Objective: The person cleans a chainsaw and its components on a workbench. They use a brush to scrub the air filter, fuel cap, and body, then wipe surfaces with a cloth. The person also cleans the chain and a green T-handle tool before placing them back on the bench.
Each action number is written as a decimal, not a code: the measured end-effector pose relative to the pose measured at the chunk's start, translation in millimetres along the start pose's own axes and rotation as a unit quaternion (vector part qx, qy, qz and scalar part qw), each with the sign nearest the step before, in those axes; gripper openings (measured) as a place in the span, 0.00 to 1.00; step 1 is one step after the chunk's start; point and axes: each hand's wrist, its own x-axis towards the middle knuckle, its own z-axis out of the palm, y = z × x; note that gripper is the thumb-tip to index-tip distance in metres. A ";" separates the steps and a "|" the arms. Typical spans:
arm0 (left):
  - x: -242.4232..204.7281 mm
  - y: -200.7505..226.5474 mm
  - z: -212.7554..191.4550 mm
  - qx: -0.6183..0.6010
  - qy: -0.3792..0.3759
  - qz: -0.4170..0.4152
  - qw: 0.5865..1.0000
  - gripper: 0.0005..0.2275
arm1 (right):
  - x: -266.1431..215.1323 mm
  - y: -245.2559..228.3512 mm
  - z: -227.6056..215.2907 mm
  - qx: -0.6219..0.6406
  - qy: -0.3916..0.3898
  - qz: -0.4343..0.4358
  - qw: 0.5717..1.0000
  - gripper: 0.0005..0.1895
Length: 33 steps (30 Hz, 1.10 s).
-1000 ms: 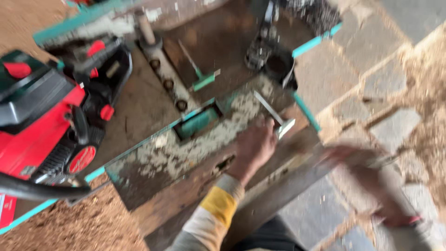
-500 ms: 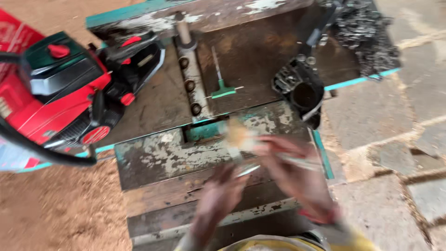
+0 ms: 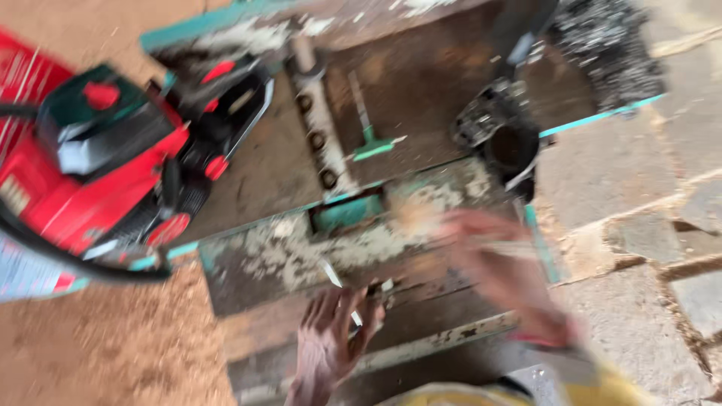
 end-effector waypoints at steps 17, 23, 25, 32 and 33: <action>349.8 62.8 223.7 0.026 -0.212 -0.122 0.969 0.34 | -43.8 -94.8 -62.0 -0.537 0.190 -0.174 0.803 0.10; 322.5 92.5 198.3 -0.190 -0.167 -0.205 0.946 0.31 | -17.4 -166.8 -93.7 -0.308 0.359 -0.222 0.853 0.08; 294.5 105.8 187.4 -0.354 -0.171 -0.273 0.878 0.27 | -0.6 -166.9 -97.4 -0.307 0.197 -0.234 0.901 0.11; 255.5 133.6 176.7 -0.582 -0.102 -0.186 0.785 0.21 | -16.0 -211.8 -126.1 -0.475 0.299 -0.307 0.768 0.11; 254.8 140.7 175.0 -0.593 -0.110 -0.206 0.770 0.24 | -14.6 -211.3 -124.4 -0.491 0.283 -0.318 0.760 0.10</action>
